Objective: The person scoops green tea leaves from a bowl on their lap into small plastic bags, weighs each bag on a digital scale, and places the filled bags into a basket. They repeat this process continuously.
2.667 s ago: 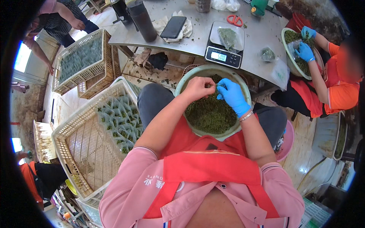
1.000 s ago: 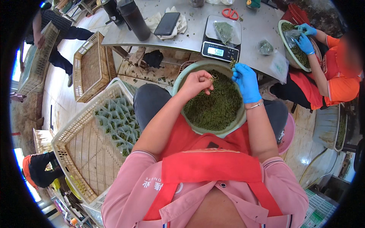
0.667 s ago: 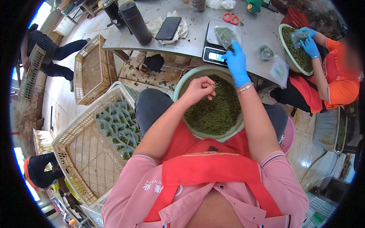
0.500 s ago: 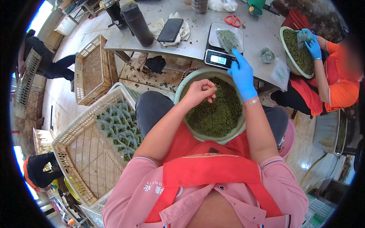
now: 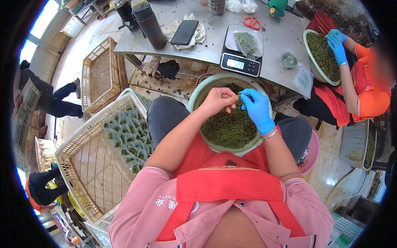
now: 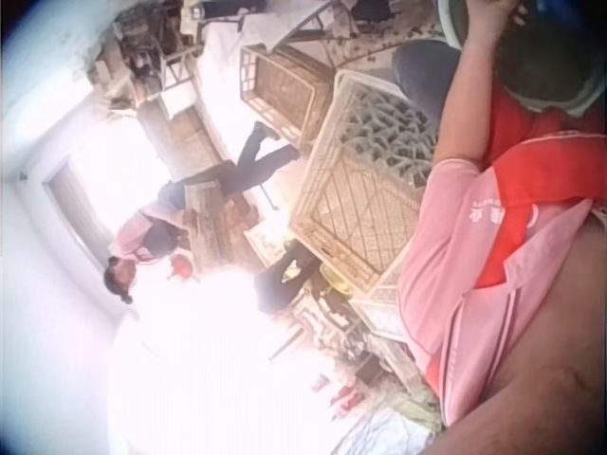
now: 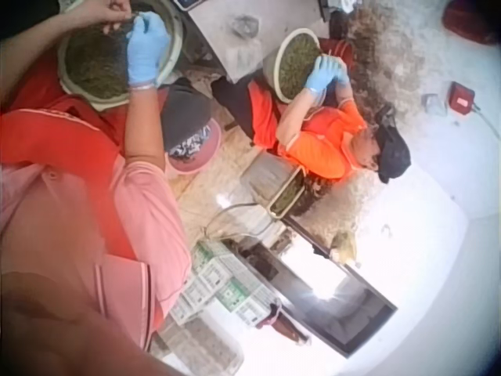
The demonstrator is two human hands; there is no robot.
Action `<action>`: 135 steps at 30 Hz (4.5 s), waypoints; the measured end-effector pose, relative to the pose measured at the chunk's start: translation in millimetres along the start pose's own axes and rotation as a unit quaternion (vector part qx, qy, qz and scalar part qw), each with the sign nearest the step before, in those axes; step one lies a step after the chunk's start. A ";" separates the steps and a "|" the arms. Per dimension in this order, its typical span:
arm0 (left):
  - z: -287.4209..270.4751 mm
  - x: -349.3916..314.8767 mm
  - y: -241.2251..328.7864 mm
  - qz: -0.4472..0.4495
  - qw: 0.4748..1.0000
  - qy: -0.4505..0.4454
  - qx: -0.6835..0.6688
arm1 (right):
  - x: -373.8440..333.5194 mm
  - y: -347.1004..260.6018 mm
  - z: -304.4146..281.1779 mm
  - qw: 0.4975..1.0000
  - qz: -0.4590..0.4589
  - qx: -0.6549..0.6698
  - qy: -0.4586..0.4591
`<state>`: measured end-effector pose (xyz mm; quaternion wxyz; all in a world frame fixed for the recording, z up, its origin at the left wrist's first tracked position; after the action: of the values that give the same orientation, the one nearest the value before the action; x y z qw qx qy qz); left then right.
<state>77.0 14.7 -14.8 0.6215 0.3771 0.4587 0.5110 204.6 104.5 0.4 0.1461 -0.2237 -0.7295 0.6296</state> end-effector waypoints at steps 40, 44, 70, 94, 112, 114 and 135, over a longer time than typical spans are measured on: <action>-85.1 11.6 52.7 -0.025 0.737 0.361 0.571 | 113.1 -73.2 66.0 0.768 -0.191 -0.607 -0.073; -84.9 7.5 52.9 0.048 0.729 0.384 0.565 | 123.9 -65.5 67.7 0.778 -0.114 -0.605 -0.120; -89.3 0.9 67.4 -0.101 0.817 0.374 0.427 | 108.7 45.0 -234.8 0.804 0.006 -0.513 0.300; -103.9 -20.6 49.3 0.004 0.840 0.403 0.363 | 103.1 -87.0 -135.9 0.823 -0.298 -0.333 0.350; -61.0 -536.5 -95.0 -0.378 0.541 0.678 0.324 | 20.7 36.5 27.7 0.944 -0.112 -0.288 -0.119; -71.3 -539.6 -131.9 -0.453 0.566 0.640 0.252 | 16.6 70.9 38.1 0.943 -0.056 -0.289 -0.154; -16.4 -183.5 62.4 0.151 0.679 0.356 0.625 | -21.0 96.7 28.8 0.984 0.087 -0.023 -0.152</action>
<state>32.9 -153.3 72.8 -0.0541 0.5317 0.7944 0.2884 222.1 79.6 -98.1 -0.0264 -0.1912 -0.7353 0.6496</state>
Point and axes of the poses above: each hand's wrist, its own x-axis towards the middle knuckle, its own z-axis out of the palm, y = z × x, the point moved 5 cm from there along x, towards the middle knuckle, and after that the axes turned 15 degrees about -y, right-handed, at the moved point
